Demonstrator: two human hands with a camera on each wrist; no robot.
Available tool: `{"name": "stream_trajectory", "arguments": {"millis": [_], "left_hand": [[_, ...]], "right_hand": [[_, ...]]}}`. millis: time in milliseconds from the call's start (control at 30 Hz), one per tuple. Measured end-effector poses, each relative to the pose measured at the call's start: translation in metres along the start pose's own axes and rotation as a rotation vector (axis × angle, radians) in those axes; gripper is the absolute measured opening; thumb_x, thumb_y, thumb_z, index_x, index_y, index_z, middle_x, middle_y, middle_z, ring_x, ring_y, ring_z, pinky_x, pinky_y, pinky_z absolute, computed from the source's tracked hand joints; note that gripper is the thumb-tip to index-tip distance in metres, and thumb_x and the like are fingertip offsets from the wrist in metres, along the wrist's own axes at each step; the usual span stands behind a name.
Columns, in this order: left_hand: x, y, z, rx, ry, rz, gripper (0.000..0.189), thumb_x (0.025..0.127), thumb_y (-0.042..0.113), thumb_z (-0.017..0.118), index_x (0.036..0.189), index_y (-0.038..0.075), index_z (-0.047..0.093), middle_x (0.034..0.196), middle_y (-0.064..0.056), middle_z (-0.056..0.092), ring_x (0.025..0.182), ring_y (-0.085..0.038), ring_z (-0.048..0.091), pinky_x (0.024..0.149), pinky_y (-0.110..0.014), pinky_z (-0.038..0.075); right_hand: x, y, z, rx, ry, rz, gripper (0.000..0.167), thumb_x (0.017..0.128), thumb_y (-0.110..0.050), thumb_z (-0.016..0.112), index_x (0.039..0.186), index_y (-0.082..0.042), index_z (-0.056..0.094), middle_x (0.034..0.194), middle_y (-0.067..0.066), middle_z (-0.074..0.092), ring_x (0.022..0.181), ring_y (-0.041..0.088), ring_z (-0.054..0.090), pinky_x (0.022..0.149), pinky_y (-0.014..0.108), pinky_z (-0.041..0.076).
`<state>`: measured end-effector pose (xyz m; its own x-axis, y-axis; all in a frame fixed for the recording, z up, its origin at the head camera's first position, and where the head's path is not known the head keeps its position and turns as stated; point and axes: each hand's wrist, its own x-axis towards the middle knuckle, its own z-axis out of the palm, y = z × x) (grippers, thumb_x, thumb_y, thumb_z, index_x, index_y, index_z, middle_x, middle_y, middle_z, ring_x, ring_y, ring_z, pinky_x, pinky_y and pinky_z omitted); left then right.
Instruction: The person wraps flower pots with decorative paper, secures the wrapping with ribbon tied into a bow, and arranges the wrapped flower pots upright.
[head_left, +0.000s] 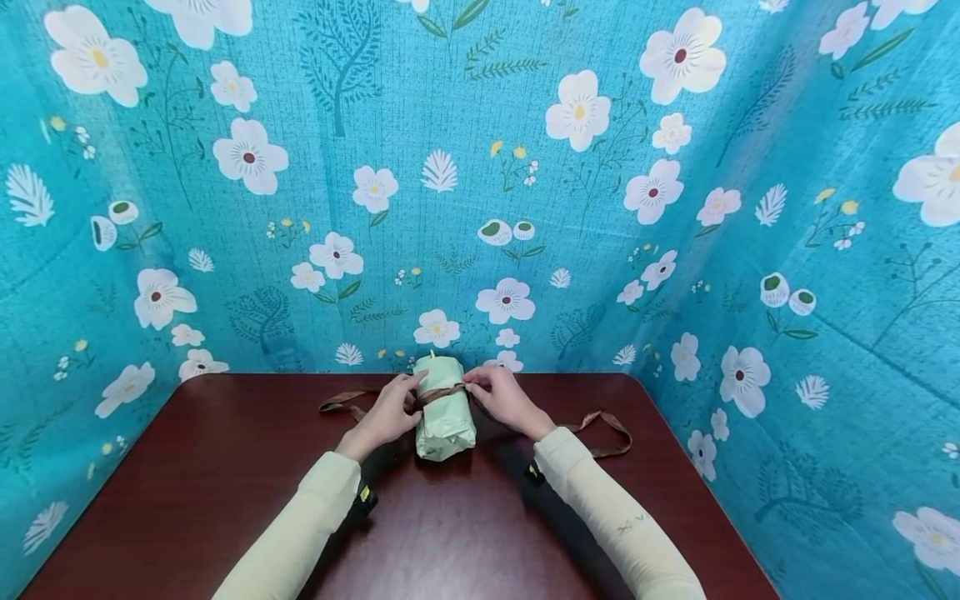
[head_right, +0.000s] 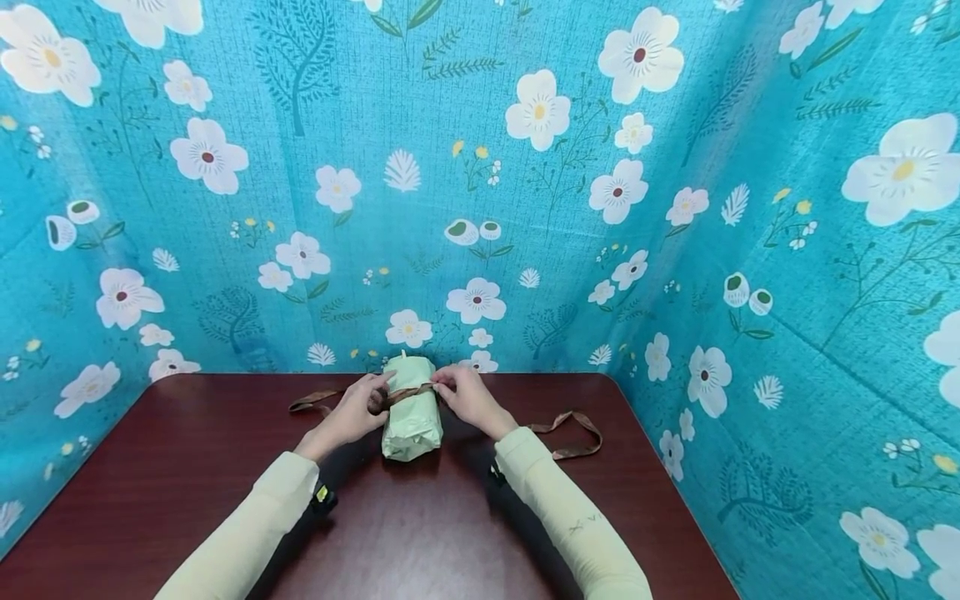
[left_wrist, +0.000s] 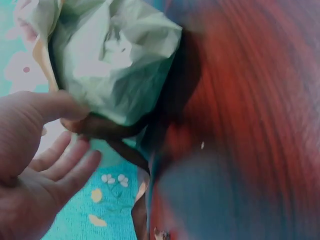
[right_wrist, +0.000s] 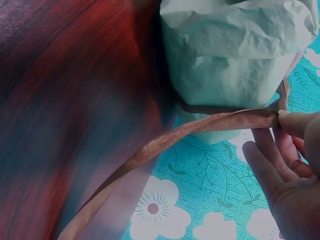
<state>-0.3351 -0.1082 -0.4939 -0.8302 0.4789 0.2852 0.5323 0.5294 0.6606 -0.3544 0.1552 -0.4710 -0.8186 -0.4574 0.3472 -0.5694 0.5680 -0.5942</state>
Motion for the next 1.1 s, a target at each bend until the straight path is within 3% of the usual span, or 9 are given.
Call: {"name": "stream_trajectory", "arguments": {"millis": [167, 333, 567, 667, 800, 867, 967, 1100], "left_hand": [[-0.003, -0.01, -0.004, -0.019, -0.064, -0.133, 0.084, 0.087, -0.001, 0.076, 0.157, -0.004, 0.03, 0.137, -0.027, 0.055, 0.11, -0.037, 0.064, 0.084, -0.045, 0.056], [-0.006, -0.017, -0.001, -0.013, -0.077, -0.211, 0.077, 0.088, 0.001, 0.075, 0.153, -0.008, 0.034, 0.125, -0.024, 0.065, 0.114, -0.038, 0.064, 0.093, -0.051, 0.054], [-0.007, -0.022, 0.009, 0.05, -0.06, -0.246, 0.059, 0.088, 0.002, 0.076, 0.14, -0.011, 0.051, 0.089, -0.006, 0.069, 0.083, -0.019, 0.066, 0.083, -0.042, 0.056], [-0.007, -0.025, 0.01, 0.081, -0.034, -0.229, 0.04, 0.087, 0.001, 0.076, 0.125, -0.007, 0.065, 0.08, -0.002, 0.066, 0.074, -0.013, 0.062, 0.078, -0.039, 0.055], [-0.01, -0.027, 0.007, 0.138, -0.01, -0.206, 0.008, 0.089, 0.003, 0.075, 0.096, 0.004, 0.078, 0.077, 0.002, 0.07, 0.075, -0.013, 0.064, 0.075, -0.04, 0.056], [-0.011, -0.028, 0.005, 0.159, -0.011, -0.205, 0.006, 0.091, 0.007, 0.074, 0.088, 0.009, 0.079, 0.081, 0.002, 0.072, 0.08, -0.017, 0.065, 0.08, -0.044, 0.055], [-0.014, -0.028, 0.0, 0.179, 0.001, -0.211, 0.011, 0.094, 0.011, 0.072, 0.086, 0.011, 0.079, 0.087, 0.001, 0.07, 0.089, -0.023, 0.065, 0.088, -0.051, 0.052], [-0.015, -0.029, -0.009, 0.109, 0.043, -0.213, 0.005, 0.095, 0.007, 0.07, 0.091, 0.005, 0.072, 0.094, -0.008, 0.066, 0.094, -0.03, 0.064, 0.089, -0.05, 0.051]], "right_hand": [[0.002, -0.001, -0.001, 0.016, -0.003, 0.049, 0.017, 0.1, -0.009, 0.065, 0.114, -0.004, 0.074, 0.105, 0.005, 0.071, 0.1, 0.016, 0.067, 0.086, 0.033, 0.058], [0.003, -0.005, -0.002, 0.035, 0.0, 0.067, 0.015, 0.099, -0.008, 0.065, 0.111, -0.006, 0.074, 0.103, 0.004, 0.069, 0.097, 0.015, 0.067, 0.085, 0.033, 0.057], [0.004, -0.005, -0.001, 0.028, 0.002, 0.058, 0.014, 0.099, -0.007, 0.065, 0.11, -0.007, 0.074, 0.104, 0.005, 0.07, 0.094, 0.015, 0.068, 0.084, 0.032, 0.058], [0.005, -0.005, -0.001, 0.023, 0.002, 0.059, 0.013, 0.099, -0.008, 0.065, 0.109, -0.007, 0.074, 0.104, 0.005, 0.07, 0.093, 0.015, 0.068, 0.083, 0.032, 0.058], [0.006, -0.005, -0.001, 0.027, -0.012, 0.067, 0.014, 0.1, -0.008, 0.065, 0.109, -0.007, 0.074, 0.105, 0.005, 0.07, 0.094, 0.014, 0.069, 0.084, 0.032, 0.058], [0.005, -0.005, -0.002, 0.027, -0.019, 0.072, 0.014, 0.1, -0.009, 0.064, 0.111, -0.007, 0.074, 0.106, 0.005, 0.07, 0.094, 0.014, 0.069, 0.085, 0.032, 0.057], [0.004, -0.004, -0.004, 0.022, -0.022, 0.057, 0.016, 0.1, -0.009, 0.064, 0.112, -0.004, 0.074, 0.107, 0.006, 0.07, 0.096, 0.017, 0.069, 0.085, 0.033, 0.058], [0.003, -0.003, -0.007, 0.02, -0.021, 0.024, 0.017, 0.099, -0.007, 0.065, 0.113, -0.003, 0.075, 0.107, 0.008, 0.071, 0.099, 0.02, 0.07, 0.086, 0.035, 0.059]]}}
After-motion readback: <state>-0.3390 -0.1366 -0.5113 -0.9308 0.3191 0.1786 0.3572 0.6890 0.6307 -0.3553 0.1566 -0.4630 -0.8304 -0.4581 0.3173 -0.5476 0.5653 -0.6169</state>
